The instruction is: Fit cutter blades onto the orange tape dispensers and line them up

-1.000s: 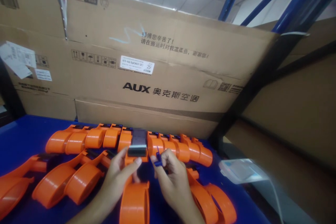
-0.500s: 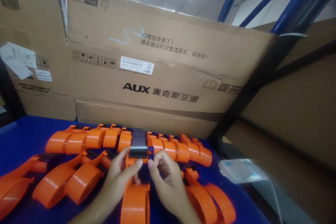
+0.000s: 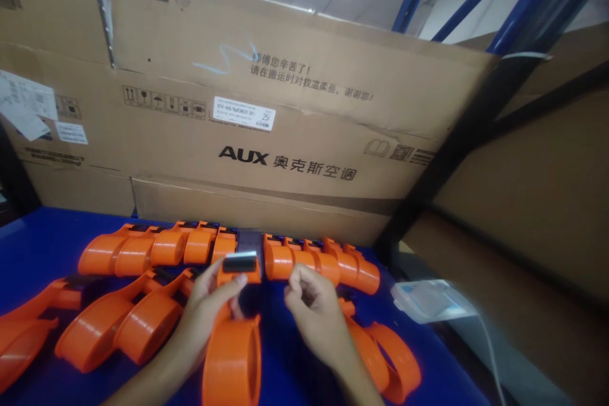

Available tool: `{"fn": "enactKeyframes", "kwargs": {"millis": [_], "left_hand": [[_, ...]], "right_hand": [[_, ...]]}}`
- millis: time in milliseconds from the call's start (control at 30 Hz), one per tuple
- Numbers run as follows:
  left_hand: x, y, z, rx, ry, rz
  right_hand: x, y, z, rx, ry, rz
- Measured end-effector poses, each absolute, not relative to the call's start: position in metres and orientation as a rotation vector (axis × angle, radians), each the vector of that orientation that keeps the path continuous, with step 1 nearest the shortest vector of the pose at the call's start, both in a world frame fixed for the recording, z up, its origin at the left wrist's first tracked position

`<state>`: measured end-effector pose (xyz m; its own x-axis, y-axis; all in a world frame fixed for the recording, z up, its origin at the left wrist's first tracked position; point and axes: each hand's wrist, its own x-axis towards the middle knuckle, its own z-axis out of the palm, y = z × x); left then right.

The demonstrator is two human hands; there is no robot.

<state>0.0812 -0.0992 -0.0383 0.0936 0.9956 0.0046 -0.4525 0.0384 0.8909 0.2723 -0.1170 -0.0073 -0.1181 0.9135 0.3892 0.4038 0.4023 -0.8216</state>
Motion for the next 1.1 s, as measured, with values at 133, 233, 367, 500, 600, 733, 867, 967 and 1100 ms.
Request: {"fn": "enactKeyframes", "kwargs": {"millis": [133,233,367,500,600,733,867,967,1100], "left_hand": [[0.077,-0.095,-0.035,0.795,0.814,1.359],[0.076,-0.098,-0.029,0.773,0.795,1.368],[0.079,-0.106,-0.024,0.797,0.801,1.361],[0.081,-0.108,-0.024,0.794,0.820,1.357],[0.081,-0.105,-0.027,0.751,0.840,1.366],[0.081,-0.101,-0.032,0.769,0.851,1.389],[0.081,-0.099,-0.036,0.828,0.856,1.387],[0.082,-0.100,-0.036,0.865,0.851,1.372],[0.084,-0.102,-0.035,0.878,0.843,1.340]], "right_hand": [[0.271,-0.117,-0.014,-1.611,-1.994,0.356],[0.266,-0.120,-0.021,-1.754,-2.193,0.213],[0.257,-0.123,-0.028,-1.739,-2.404,0.192],[0.251,-0.122,-0.030,-1.687,-2.484,0.110],[0.249,-0.120,-0.026,-1.661,-2.410,0.102],[0.250,-0.117,-0.019,-1.470,-2.142,0.280],[0.251,-0.115,-0.017,-1.276,-1.688,0.702],[0.250,-0.113,-0.018,-1.156,-1.431,0.920],[0.250,-0.111,-0.015,-1.083,-1.420,0.800]]}}
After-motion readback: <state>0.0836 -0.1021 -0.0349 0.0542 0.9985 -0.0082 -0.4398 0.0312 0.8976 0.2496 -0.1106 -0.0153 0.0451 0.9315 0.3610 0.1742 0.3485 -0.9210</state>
